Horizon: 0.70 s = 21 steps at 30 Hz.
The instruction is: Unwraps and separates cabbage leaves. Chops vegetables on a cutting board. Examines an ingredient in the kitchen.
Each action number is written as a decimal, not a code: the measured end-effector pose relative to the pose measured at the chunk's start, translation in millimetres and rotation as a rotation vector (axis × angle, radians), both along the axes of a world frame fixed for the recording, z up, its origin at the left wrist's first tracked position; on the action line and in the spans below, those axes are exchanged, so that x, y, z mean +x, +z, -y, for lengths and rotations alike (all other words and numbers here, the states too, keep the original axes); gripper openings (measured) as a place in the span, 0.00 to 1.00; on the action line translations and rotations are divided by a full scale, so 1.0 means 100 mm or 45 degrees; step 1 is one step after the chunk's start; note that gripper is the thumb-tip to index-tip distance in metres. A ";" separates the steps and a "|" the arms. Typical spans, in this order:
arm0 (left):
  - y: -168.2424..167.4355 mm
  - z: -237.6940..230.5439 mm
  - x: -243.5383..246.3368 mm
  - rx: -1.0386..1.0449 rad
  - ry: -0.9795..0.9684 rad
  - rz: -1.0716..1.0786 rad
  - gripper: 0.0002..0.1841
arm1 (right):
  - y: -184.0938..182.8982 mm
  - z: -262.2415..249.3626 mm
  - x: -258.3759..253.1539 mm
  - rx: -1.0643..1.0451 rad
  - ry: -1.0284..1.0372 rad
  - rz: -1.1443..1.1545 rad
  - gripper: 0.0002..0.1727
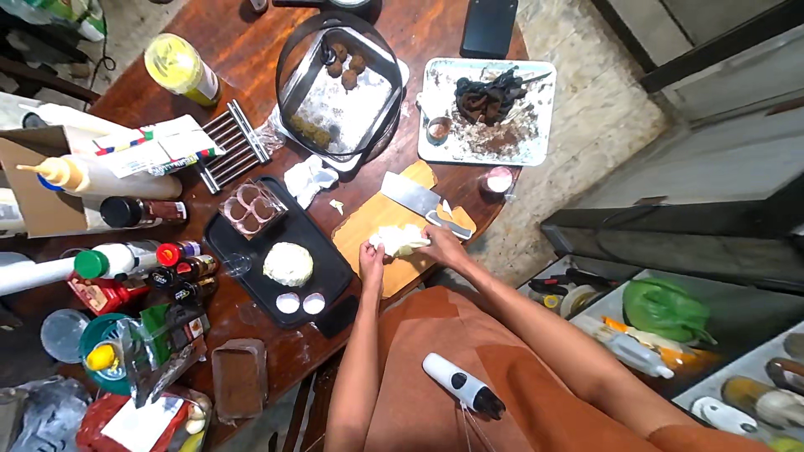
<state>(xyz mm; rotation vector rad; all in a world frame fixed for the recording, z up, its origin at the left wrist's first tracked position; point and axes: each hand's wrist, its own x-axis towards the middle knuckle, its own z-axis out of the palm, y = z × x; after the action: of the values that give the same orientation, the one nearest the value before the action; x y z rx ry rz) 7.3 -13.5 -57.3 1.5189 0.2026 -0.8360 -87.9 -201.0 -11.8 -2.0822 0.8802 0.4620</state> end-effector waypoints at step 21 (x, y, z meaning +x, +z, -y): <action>0.19 -0.03 -0.10 -0.352 0.186 -0.324 0.19 | 0.05 -0.35 0.16 0.237 -0.301 0.034 0.37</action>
<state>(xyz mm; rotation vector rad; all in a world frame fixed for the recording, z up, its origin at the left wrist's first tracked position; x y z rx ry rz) -2.6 -10.7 -38.7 1.1250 0.3650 -0.8990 -72.2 -166.0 -6.3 -1.7856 1.0133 0.3730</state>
